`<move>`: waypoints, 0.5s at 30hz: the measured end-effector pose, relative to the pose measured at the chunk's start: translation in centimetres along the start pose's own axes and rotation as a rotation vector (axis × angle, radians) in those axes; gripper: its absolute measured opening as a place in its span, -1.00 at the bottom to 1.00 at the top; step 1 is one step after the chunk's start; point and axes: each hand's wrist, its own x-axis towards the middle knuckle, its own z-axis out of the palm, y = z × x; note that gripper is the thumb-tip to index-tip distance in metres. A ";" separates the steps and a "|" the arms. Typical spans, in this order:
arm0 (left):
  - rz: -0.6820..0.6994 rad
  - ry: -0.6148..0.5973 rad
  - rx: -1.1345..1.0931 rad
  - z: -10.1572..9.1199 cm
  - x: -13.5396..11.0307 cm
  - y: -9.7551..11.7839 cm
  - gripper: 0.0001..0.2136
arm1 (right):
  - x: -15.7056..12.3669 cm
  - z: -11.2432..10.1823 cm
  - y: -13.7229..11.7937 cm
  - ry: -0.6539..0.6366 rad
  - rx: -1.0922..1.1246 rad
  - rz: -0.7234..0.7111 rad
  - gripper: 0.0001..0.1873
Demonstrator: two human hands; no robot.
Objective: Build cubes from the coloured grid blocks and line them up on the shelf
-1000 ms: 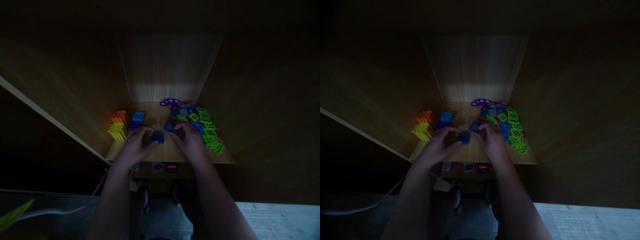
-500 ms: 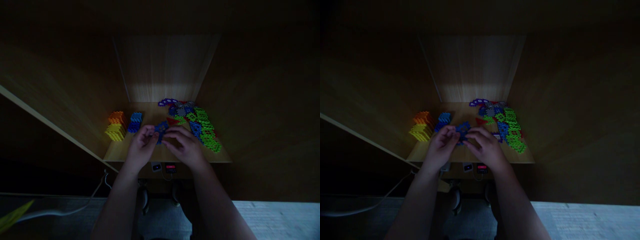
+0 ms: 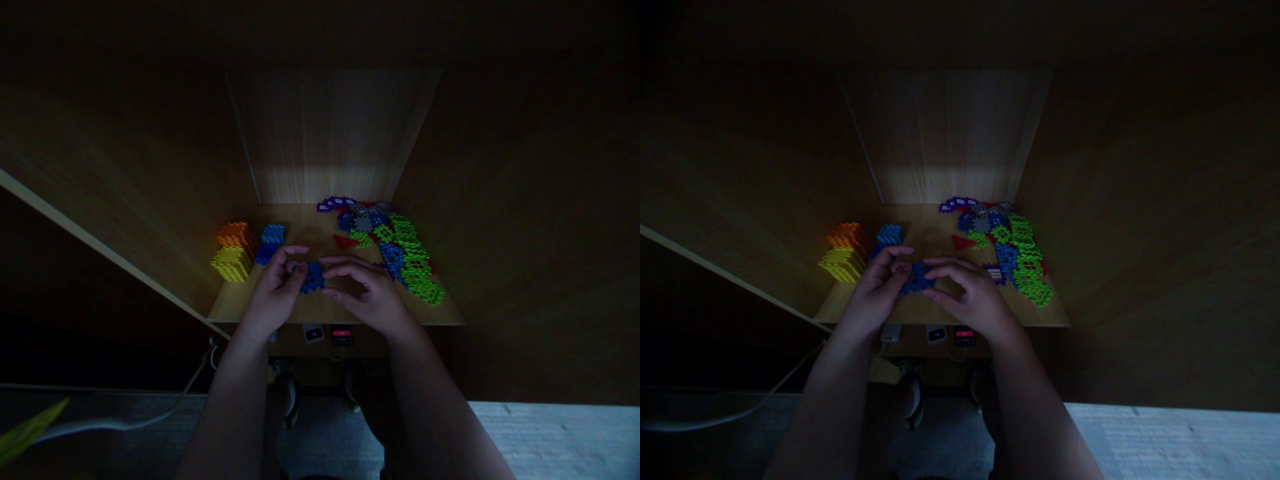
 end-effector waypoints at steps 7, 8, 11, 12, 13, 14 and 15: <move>-0.115 -0.110 -0.115 0.1 -0.4 0.2 -0.69 | -0.4 0.2 0.1 -0.072 0.144 0.071 -0.78; -0.108 -0.112 -0.097 0.2 -0.4 0.3 -0.69 | -0.4 0.2 0.1 -0.069 0.155 0.080 -0.78; -0.030 -0.040 0.046 -0.2 -0.3 0.2 -0.69 | -0.3 0.3 0.6 -0.003 0.128 0.107 -0.79; 0.010 0.000 0.113 -0.5 -0.2 0.0 -0.68 | -0.3 0.4 0.8 0.030 0.104 0.121 -0.79; 0.049 0.035 0.177 -0.8 -0.1 -0.1 -0.67 | -0.2 0.4 1.1 0.062 0.074 0.141 -0.78; 0.079 0.052 0.237 -1.3 0.0 -0.3 -0.66 | -0.2 0.5 1.4 0.087 0.041 0.166 -0.78; 0.097 0.055 0.283 -1.8 0.1 -0.5 -0.64 | -0.1 0.6 1.7 0.101 0.008 0.190 -0.78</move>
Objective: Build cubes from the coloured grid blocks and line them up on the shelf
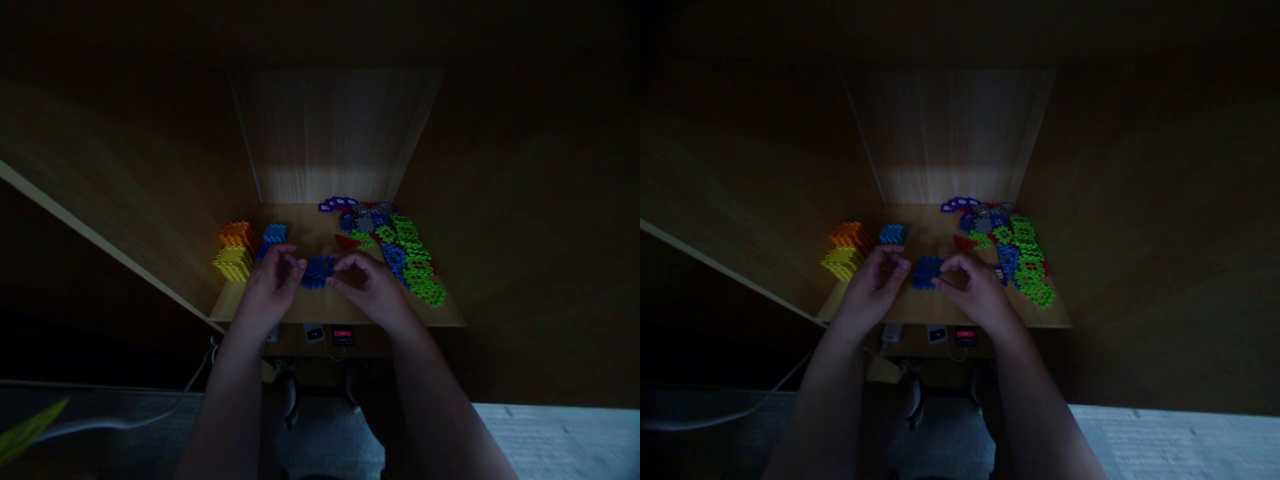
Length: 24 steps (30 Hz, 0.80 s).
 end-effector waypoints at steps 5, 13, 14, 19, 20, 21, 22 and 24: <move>0.085 -0.115 0.143 -1.5 0.0 -1.2 -0.59 | 0.3 0.4 0.8 -0.023 -0.107 0.059 -0.78; 0.110 -0.219 0.226 -0.5 0.0 -1.2 -0.49 | 0.4 0.6 0.6 -0.127 -0.154 0.028 -0.74; 0.106 -0.222 0.227 -0.5 0.0 -1.3 -0.48 | 0.4 0.5 0.5 -0.132 -0.169 0.028 -0.74; 0.095 -0.239 0.210 -0.5 0.1 -1.9 -0.48 | 0.4 0.5 0.3 -0.167 -0.187 0.023 -0.75; 0.095 -0.239 0.203 -0.5 0.1 -2.0 -0.49 | 0.4 0.5 0.3 -0.171 -0.183 0.026 -0.74; 0.095 -0.239 0.196 -0.5 0.1 -2.0 -0.50 | 0.4 0.6 0.3 -0.174 -0.179 0.030 -0.74; 0.094 -0.237 0.190 -0.5 0.1 -2.1 -0.51 | 0.4 0.6 0.4 -0.177 -0.174 0.033 -0.74; 0.093 -0.234 0.185 -0.4 0.1 -2.1 -0.52 | 0.4 0.6 0.4 -0.174 -0.170 0.026 -0.74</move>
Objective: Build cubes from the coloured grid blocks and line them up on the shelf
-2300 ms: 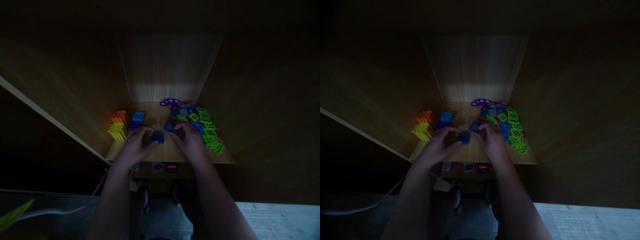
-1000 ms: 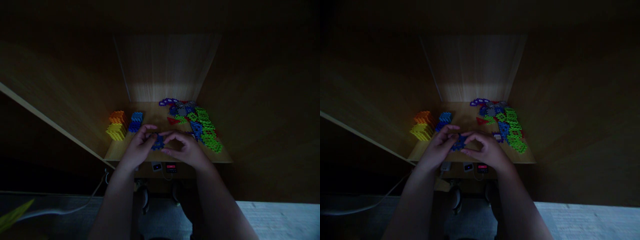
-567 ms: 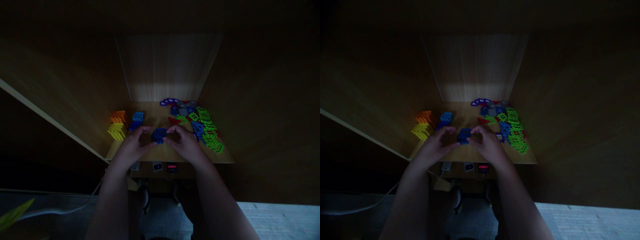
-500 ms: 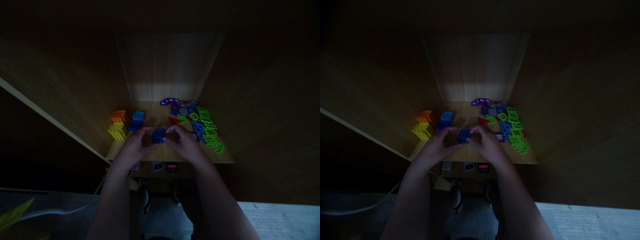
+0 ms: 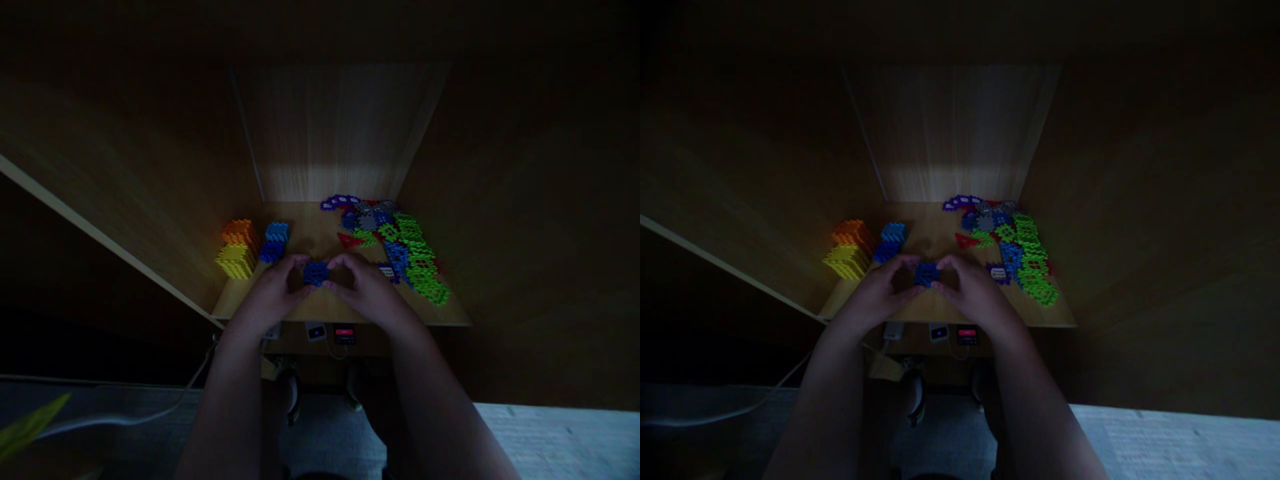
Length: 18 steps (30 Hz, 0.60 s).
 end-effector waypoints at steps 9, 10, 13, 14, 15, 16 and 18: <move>0.018 -0.004 -0.023 0.1 0.1 -0.2 -0.55 | 0.1 0.0 -0.1 -0.013 -0.029 -0.012 -0.64; 0.018 -0.009 -0.029 0.1 0.2 -0.2 -0.55 | 0.1 0.0 -0.1 -0.017 -0.033 -0.009 -0.62; 0.016 -0.020 -0.038 0.0 0.2 -0.1 -0.56 | 0.0 0.0 0.0 -0.027 -0.040 -0.005 -0.61; 0.016 -0.021 -0.038 0.0 0.2 0.0 -0.56 | 0.0 0.0 0.0 -0.030 -0.042 -0.006 -0.62; 0.019 -0.021 -0.040 0.0 0.2 0.0 -0.56 | 0.0 0.0 0.0 -0.032 -0.045 -0.007 -0.62; 0.022 -0.019 -0.044 0.0 0.2 -0.1 -0.56 | 0.0 0.0 0.0 -0.032 -0.048 -0.009 -0.62; 0.027 -0.019 -0.060 0.0 0.2 -0.1 -0.56 | -0.1 0.0 0.1 -0.034 -0.046 -0.015 -0.61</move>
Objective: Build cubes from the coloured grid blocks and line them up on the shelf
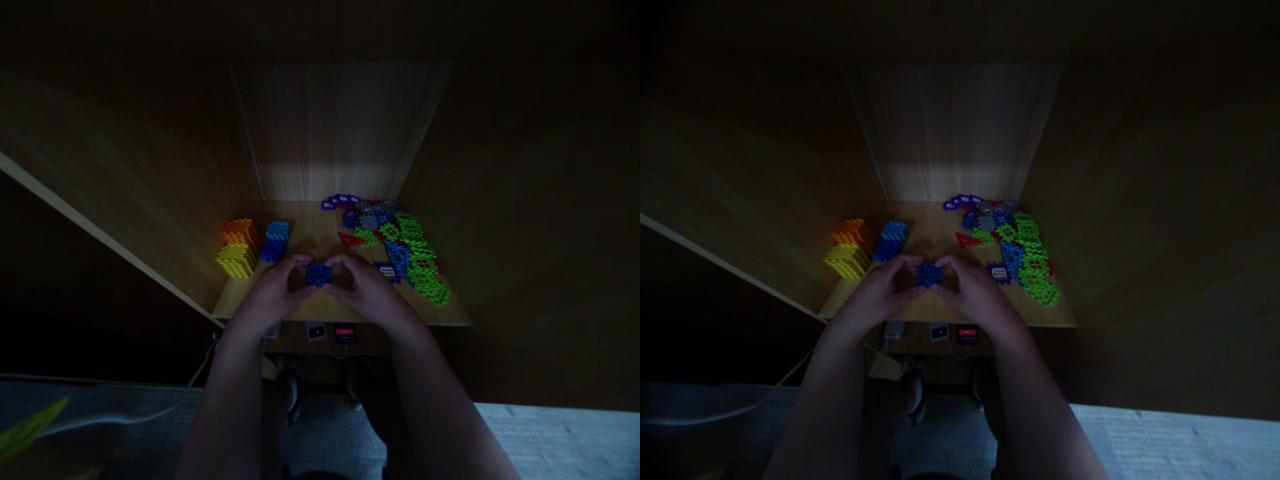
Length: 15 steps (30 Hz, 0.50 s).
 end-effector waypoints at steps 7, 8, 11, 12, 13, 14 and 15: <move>0.004 -0.007 -0.066 0.1 0.0 -0.2 -0.54 | 0.0 -0.1 -0.1 -0.014 0.005 0.015 -0.63; 0.001 -0.009 -0.074 0.1 0.0 -0.2 -0.54 | 0.0 -0.1 -0.1 -0.014 0.004 0.017 -0.63; -0.001 -0.014 -0.096 0.0 0.0 -0.3 -0.54 | 0.0 -0.1 -0.1 -0.015 -0.004 0.015 -0.64; 0.000 -0.018 -0.102 0.0 0.0 -0.3 -0.55 | 0.0 -0.1 -0.1 -0.016 -0.005 0.012 -0.63; 0.001 -0.022 -0.107 0.0 0.0 -0.4 -0.55 | 0.0 -0.1 -0.1 -0.016 -0.003 0.010 -0.62; 0.001 -0.024 -0.110 0.0 0.0 -0.4 -0.55 | -0.1 -0.1 -0.1 -0.016 -0.001 0.011 -0.62; 0.000 -0.024 -0.112 -0.1 0.0 -0.3 -0.55 | -0.1 -0.2 -0.1 -0.019 0.001 0.013 -0.62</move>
